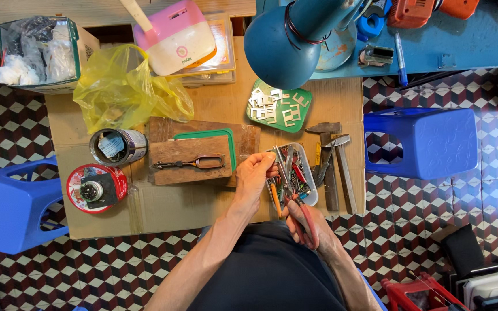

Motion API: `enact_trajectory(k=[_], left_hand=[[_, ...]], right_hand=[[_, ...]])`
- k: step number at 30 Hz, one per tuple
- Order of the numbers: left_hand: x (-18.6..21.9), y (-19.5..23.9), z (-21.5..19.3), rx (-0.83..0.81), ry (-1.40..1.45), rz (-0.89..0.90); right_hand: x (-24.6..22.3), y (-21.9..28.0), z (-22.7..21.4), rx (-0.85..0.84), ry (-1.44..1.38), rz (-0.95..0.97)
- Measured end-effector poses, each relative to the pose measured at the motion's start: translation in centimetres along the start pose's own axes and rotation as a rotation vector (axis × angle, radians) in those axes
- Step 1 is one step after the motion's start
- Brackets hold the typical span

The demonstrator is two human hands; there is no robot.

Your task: The person uses pliers to strip and bend a copper wire, then uses scissors to cut a small black plastic piece. The person places the tools back on the table and continues to handle the wire and plastic piece.

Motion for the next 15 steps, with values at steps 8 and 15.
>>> enact_trajectory(k=[8,15], left_hand=[[-1.7,-0.2,-0.3,-0.01,-0.016,-0.021],[-4.0,-0.4,-0.6,-0.015,-0.063,-0.108]], right_hand=[[0.7,0.7,0.0,-0.014,-0.058,0.024],[1.5,1.8,0.0,0.095,0.032,0.108]])
Point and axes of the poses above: each hand's wrist, its own y-axis away from the middle knuckle, its own z-axis out of the palm, x = y × z, the point moved 2 cm from there along -y, towards the middle knuckle, and after that the axes turned 1 degree about -z, right-handed, at the moved point
